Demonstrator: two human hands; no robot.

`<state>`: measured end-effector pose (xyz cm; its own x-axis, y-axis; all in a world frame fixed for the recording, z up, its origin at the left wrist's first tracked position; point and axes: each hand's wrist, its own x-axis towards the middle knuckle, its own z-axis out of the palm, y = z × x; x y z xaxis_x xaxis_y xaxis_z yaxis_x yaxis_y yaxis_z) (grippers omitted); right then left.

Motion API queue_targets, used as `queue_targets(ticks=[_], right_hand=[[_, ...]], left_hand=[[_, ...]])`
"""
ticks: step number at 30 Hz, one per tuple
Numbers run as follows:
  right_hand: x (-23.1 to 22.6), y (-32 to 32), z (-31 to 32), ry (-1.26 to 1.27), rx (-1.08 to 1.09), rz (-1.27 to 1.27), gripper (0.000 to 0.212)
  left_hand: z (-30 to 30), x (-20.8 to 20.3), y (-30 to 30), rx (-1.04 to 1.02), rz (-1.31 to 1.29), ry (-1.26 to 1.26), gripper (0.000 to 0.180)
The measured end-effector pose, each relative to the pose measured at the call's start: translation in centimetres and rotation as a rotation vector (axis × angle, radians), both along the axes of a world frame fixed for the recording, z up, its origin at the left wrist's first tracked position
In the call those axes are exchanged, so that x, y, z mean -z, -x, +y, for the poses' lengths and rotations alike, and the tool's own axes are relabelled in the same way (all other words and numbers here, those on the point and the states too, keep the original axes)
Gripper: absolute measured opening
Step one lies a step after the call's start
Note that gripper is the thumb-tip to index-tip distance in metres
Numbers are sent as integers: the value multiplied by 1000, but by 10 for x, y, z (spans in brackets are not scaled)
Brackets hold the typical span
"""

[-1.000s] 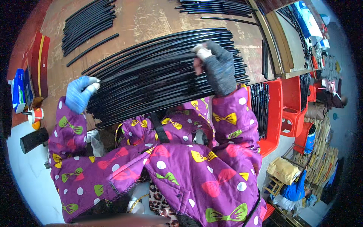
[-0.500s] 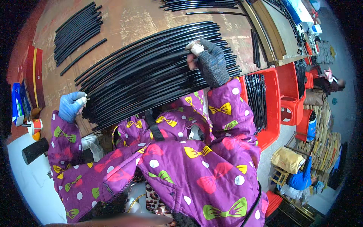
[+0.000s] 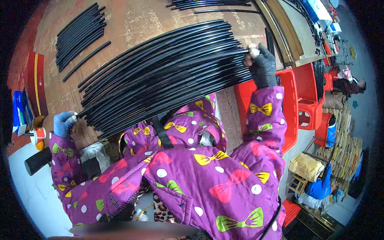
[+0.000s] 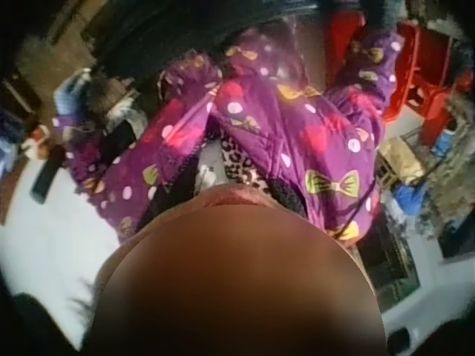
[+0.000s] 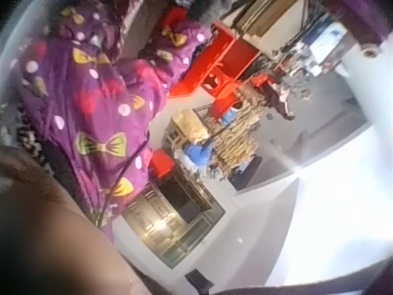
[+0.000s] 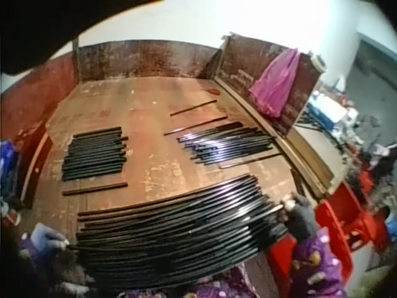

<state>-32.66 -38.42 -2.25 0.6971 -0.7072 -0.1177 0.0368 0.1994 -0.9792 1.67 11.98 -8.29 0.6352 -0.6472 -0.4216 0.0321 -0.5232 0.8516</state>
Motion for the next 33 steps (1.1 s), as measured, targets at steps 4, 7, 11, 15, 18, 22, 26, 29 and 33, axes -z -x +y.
queue_targets(ticks=[4, 7, 11, 15, 18, 22, 26, 29, 33], right_hand=[[6, -2, -16, 37, 23, 60, 16], [6, -9, -29, 234, 43, 316, 13], [-8, -25, -24, 511, 32, 695, 18], [-4, -44, -42, 1211, 199, 820, 23], [-19, -98, -46, 1246, 46, 1080, 24], [-6, -147, -70, 1496, -86, 1368, 34], [6, -172, -83, 1607, -217, 1488, 38], [-19, -170, -68, 1720, -261, 1546, 39], [-42, -162, -61, 1989, -208, 1338, 46]], left_hand=[[-7, 5, -1, -40, 33, -48, 10], [-9, 13, 1, -31, -70, -14, 9], [-23, -1, 14, -121, -118, -1, 8], [-38, -7, 7, -112, -188, -25, 7], [-46, -19, -12, 124, -751, -17, 9], [-94, -6, -51, 112, -929, -133, 19], [-118, 3, -65, 230, -1115, -418, 30], [-119, -4, -69, 229, -1027, -422, 27], [-103, 11, -63, 43, -972, -214, 24]])
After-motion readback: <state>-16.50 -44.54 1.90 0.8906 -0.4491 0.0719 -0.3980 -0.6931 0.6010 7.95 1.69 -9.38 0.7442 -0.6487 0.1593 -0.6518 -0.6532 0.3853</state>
